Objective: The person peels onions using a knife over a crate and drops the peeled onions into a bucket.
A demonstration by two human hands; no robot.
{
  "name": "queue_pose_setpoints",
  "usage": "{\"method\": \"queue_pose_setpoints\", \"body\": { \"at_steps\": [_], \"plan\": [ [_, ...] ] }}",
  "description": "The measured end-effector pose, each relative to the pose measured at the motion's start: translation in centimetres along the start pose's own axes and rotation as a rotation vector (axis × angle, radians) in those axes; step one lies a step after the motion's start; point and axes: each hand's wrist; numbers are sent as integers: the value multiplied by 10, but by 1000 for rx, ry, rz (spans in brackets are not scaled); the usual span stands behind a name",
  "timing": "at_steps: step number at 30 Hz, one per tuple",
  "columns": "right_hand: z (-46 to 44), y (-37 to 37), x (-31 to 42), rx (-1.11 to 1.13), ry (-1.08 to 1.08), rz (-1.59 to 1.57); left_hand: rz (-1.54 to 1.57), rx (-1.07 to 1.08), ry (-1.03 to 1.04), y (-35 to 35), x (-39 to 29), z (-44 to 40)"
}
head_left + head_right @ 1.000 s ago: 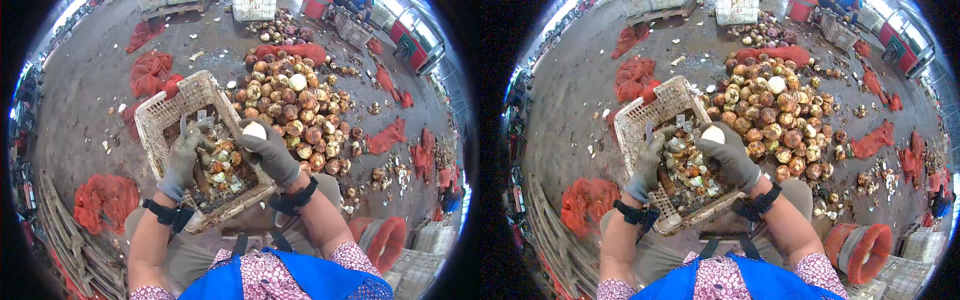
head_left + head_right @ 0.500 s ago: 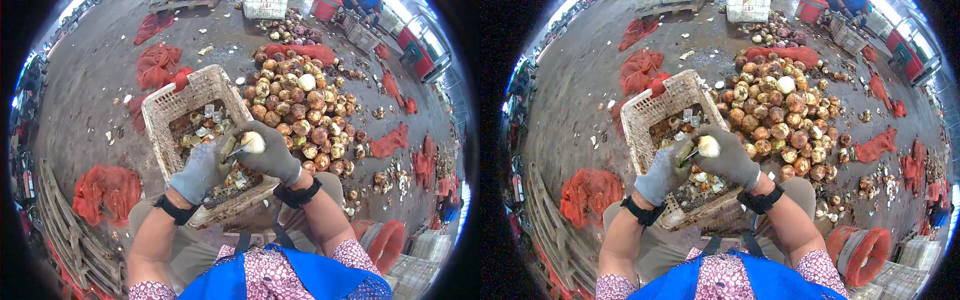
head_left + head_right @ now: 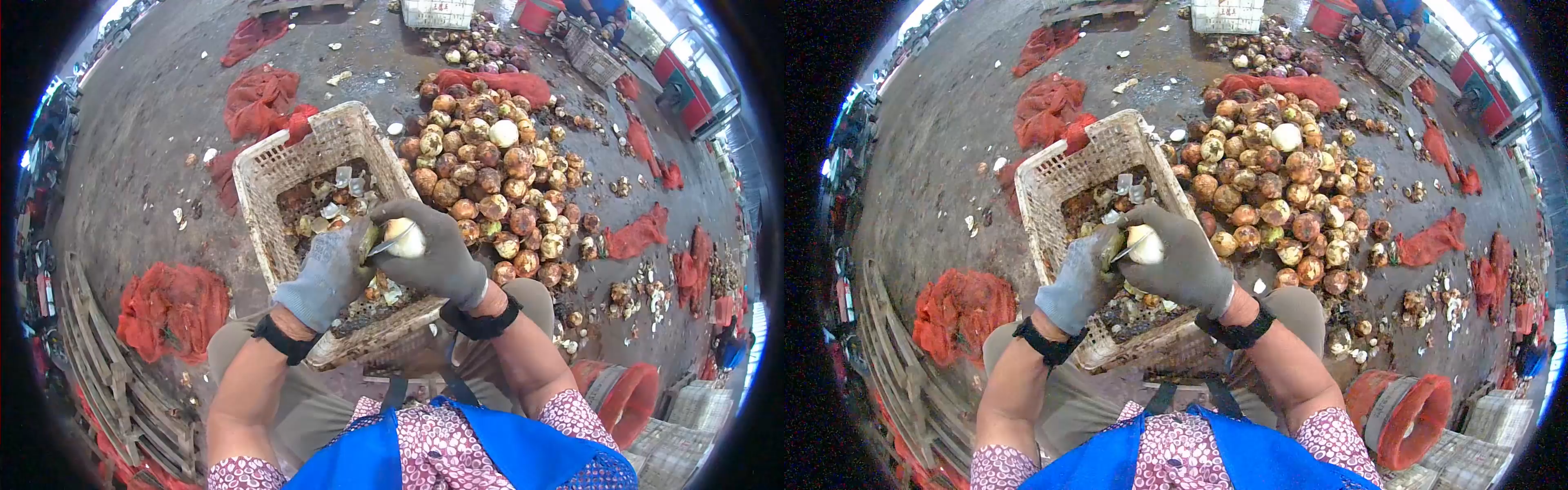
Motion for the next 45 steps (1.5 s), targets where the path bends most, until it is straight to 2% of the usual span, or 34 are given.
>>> {"method": "queue_pose_setpoints", "body": {
  "at_steps": [2,4,6,7,9,10,11,12,13,14,15,17,19,20,22,23,25,26,29,31,33,34,35,37,38,39,40,41,42,43,45],
  "plan": [
    [-1,-1,4,10,8,-24,126,-81,104,-1,-3,-1],
    [-1,-3,3,19,19,-43,146,-68,73,1,-2,-2],
    [-1,-4,-2,159,24,-364,166,-59,38,6,2,-4],
    [-2,-5,-2,166,25,-367,394,-62,-48,11,4,-5],
    [-3,-8,3,207,208,-431,617,-63,-136,14,6,-6],
    [-4,-7,16,192,339,-393,480,-98,-65,14,5,-6],
    [-2,-9,13,189,340,-393,346,-132,7,14,3,-7],
    [0,-11,11,257,436,-647,214,-163,80,15,2,-7],
    [1,-13,12,325,529,-901,218,-161,82,15,4,-10],
    [6,-9,17,230,524,-856,483,-138,-214,13,8,-15],
    [5,-9,16,231,523,-851,742,-110,-513,11,12,-20],
    [6,-10,10,56,681,-907,804,-23,-586,-24,1,-25],
    [3,-14,-7,28,634,-941,525,-28,-616,-18,5,-30],
    [3,-14,-13,-70,672,-1032,528,-23,-607,-10,16,-25],
    [3,-16,-19,-201,678,-1094,-383,-89,-136,2,33,-10],
    [3,-15,-21,-204,675,-1088,-378,-91,-132,4,33,-10],
    [1,-12,-22,-365,704,-1146,2,-162,-260,-1,15,-15],
    [1,-15,-19,-318,684,-1188,128,-220,-240,3,14,-19],
    [10,-16,-47,-328,712,-1277,185,-285,-140,-5,-12,-23],
    [9,-14,-35,-352,737,-1228,172,-265,-144,-6,-29,-23],
    [10,-7,-21,-437,736,-1052,367,-343,-76,1,-35,-23],
    [8,-3,-21,-437,733,-1046,613,-240,-124,5,-33,-23],
    [6,2,-24,-490,730,-1077,619,-244,-121,5,-32,-21],
    [7,3,-35,-537,724,-1104,130,-319,180,-2,-44,-20],
    [10,3,-45,-474,658,-1092,138,-192,56,-6,-54,-17],
    [13,4,-48,-408,593,-1079,138,-200,55,-1,-49,-16],
    [11,13,-4,-422,449,-997,61,-228,124,7,-41,-16],
    [9,18,-8,-413,446,-994,-18,-256,192,13,-33,-15],
    [4,23,-10,-420,527,-964,-32,-208,84,11,-37,-16],
    [1,26,-10,-428,606,-932,-32,-217,85,5,-37,-16],
    [9,27,8,-378,150,-499,315,-208,43,-8,-34,-16]
  ]
}}
Point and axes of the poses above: each hand's wrist, its own z-axis away from the middle knuckle, its own y-axis out of the palm, x = y × z, and after that the axes turned 8 degrees about -x, right-handed
